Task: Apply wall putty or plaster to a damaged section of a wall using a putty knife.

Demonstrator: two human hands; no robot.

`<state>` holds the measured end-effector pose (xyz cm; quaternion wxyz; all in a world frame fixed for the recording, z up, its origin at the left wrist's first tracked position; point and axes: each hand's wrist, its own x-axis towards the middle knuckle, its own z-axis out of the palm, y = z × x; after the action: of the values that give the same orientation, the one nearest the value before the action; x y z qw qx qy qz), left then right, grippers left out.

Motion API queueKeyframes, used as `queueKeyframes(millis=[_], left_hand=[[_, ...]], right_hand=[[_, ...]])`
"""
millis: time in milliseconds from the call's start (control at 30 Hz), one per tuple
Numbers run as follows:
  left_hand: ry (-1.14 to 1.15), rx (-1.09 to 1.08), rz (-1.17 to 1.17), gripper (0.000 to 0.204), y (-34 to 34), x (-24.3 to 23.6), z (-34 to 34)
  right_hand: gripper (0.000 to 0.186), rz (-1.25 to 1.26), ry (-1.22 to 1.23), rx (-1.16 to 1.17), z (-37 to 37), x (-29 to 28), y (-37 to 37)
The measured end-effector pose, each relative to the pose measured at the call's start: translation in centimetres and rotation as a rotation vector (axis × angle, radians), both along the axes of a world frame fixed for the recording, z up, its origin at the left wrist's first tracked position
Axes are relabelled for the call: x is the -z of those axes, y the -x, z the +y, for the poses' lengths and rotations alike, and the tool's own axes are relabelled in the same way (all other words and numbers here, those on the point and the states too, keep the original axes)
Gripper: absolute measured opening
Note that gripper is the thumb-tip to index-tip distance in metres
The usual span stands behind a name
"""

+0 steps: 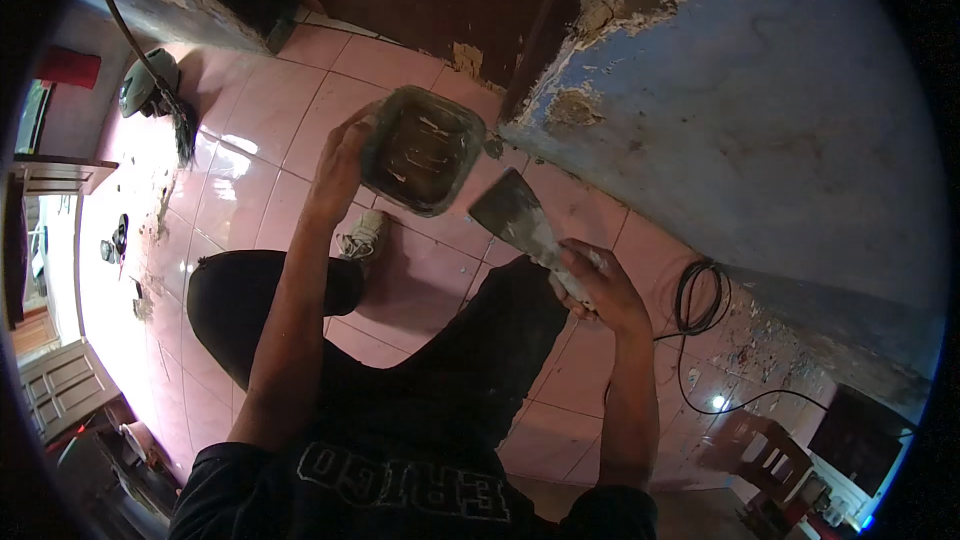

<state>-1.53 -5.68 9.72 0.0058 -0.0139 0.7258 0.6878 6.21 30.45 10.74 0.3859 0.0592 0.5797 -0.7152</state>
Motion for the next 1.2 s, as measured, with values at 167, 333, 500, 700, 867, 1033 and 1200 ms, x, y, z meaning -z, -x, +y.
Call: queueKeyframes(millis=[167, 333, 500, 700, 867, 1033, 1200], left_hand=[[0.009, 0.062, 0.014, 0.049, 0.6, -1.9, 0.0], [0.195, 0.157, 0.161, 0.046, 0.4, -2.7, 0.3], [0.286, 0.213, 0.203, 0.043, -0.2, -4.5, 0.5], [0.300, 0.193, 0.188, 0.043, -0.9, -4.2, 0.1], [0.332, 0.188, 0.140, 0.043, -1.2, -4.2, 0.2], [0.302, 0.191, 0.187, 0.043, -1.5, -3.9, 0.6], [0.339, 0.188, 0.194, 0.038, -1.5, -3.4, 1.0]], right_hand=[[0.029, 0.090, -0.407, 0.242, 2.9, -1.1, -2.3], [0.023, 0.447, -0.591, 0.144, 0.0, -6.5, 0.3], [0.017, 0.616, -0.767, -0.012, -1.9, -9.6, 2.6], [0.018, 0.701, -0.880, -0.161, -1.5, -9.6, 3.1], [0.020, 0.600, -0.870, -0.127, -2.2, -10.2, 2.6], [0.022, 0.751, -0.903, -0.203, -2.8, -9.2, 3.2], [0.027, 0.721, -0.979, -0.270, -2.4, -7.7, 2.1]])
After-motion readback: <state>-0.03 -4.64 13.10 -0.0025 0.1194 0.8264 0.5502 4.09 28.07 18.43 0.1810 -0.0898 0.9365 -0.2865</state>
